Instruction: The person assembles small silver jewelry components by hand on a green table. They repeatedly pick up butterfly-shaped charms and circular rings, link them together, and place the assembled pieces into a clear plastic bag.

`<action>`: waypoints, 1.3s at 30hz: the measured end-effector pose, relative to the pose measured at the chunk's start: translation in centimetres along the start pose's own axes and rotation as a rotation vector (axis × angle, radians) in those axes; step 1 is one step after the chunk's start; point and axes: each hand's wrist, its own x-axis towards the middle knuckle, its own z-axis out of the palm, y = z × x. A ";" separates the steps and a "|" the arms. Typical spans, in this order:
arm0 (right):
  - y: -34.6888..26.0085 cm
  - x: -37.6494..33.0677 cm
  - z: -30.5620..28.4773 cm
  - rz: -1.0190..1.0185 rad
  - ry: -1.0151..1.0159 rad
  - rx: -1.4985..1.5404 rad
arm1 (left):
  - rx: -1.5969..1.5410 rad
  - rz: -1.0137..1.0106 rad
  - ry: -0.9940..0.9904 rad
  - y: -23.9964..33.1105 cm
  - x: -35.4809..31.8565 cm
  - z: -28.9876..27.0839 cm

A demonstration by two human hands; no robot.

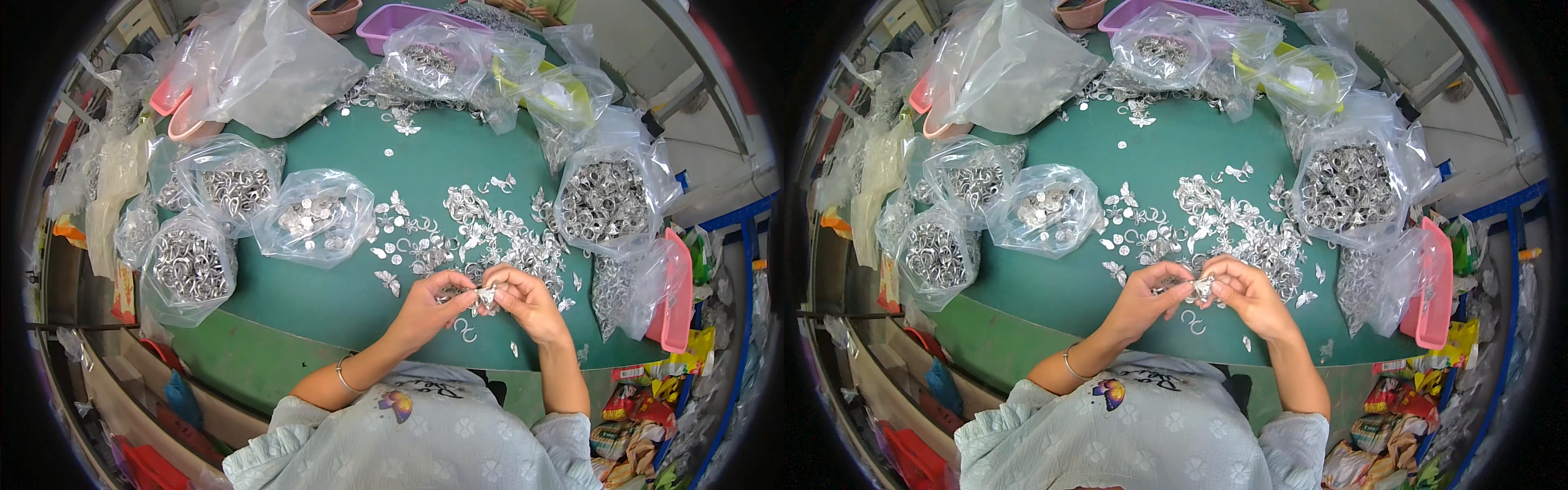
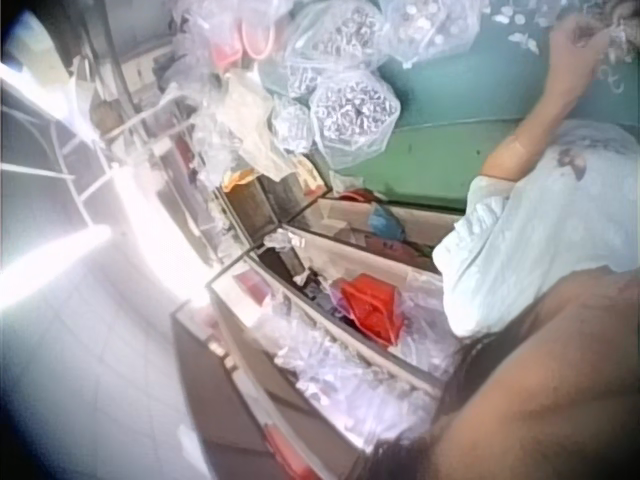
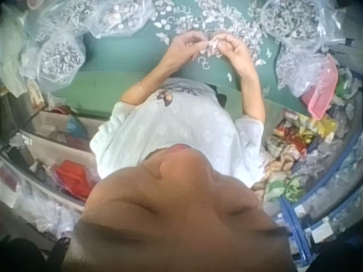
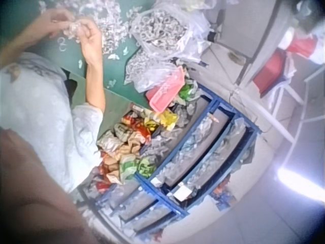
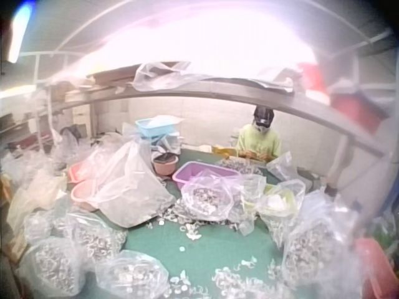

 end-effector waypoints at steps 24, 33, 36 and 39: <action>-0.7 8.5 -4.9 0.131 0.099 0.339 | -0.230 0.098 0.296 -1.3 0.1 -3.1; -0.9 6.0 -2.9 0.202 0.009 0.398 | -0.267 0.099 0.288 -1.0 -0.5 -3.1; -1.4 5.7 -2.1 0.214 0.010 0.372 | -0.264 0.100 0.299 -1.0 -0.7 -3.3; -1.8 5.6 -1.6 0.200 -0.001 0.313 | -0.265 0.106 0.319 -0.9 -0.7 -3.3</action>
